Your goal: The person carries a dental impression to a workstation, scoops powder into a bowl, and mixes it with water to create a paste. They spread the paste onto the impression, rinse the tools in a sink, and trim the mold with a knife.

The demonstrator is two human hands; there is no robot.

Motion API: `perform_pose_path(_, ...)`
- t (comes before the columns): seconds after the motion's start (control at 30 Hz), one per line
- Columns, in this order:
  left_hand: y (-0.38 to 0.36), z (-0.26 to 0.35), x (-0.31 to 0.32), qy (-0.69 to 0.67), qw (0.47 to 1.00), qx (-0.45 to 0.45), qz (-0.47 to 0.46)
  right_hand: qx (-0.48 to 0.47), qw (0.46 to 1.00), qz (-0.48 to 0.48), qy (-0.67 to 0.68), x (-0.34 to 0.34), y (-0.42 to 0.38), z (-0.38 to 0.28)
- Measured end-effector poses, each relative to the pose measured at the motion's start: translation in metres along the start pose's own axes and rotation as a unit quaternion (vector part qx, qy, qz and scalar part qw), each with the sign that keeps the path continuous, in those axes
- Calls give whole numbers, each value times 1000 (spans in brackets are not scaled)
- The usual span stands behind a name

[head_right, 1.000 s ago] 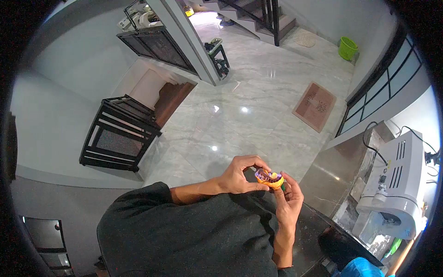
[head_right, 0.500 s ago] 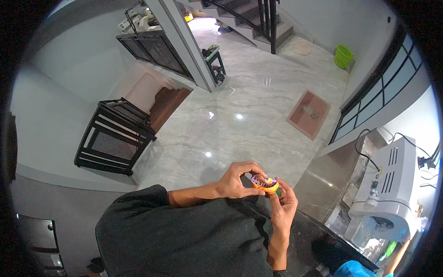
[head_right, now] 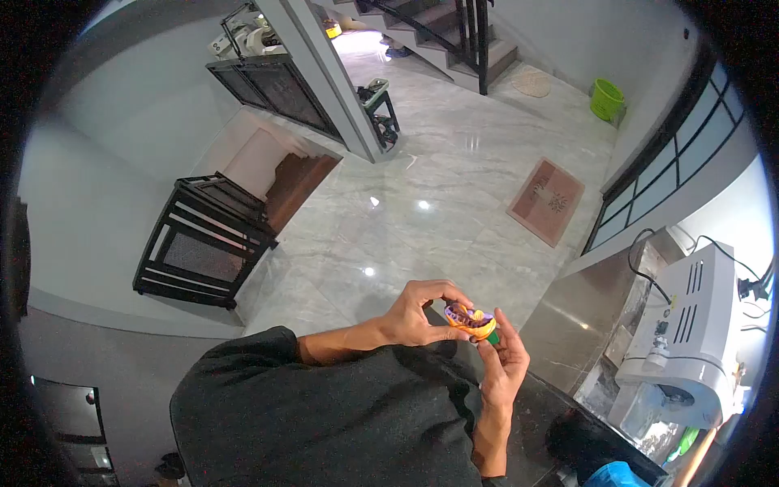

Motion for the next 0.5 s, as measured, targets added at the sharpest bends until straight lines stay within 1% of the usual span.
perform_pose_path(0.07,-1,-2,-3,-10,1000,-12,2,0,1000,-6,12,7,0,-6)
perform_pose_path(0.13,0,-5,-6,-18,1000,-22,3,0,1000,-18,-12,5,1,-2)
perform_pose_path(0.23,-3,-24,-4,-134,982,-135,3,5,1000,-23,-13,8,1,0)
perform_pose_path(0.33,-8,-47,1,-131,972,-192,-17,6,999,-36,0,15,4,-2)
perform_pose_path(0.43,-12,-52,2,-97,973,-206,-24,-11,999,-46,-12,16,5,-1)
perform_pose_path(0.5,-15,-53,5,-141,959,-244,-32,-25,998,-62,2,17,6,0)
Point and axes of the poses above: each hand's wrist, its own y-axis towards the middle knuckle, its own x-axis out of the palm, z = x × y, the point moved 10 cm from there along y, towards the middle knuckle, and after that the axes turned 10 degrees about -x, right-handed, at the moved point
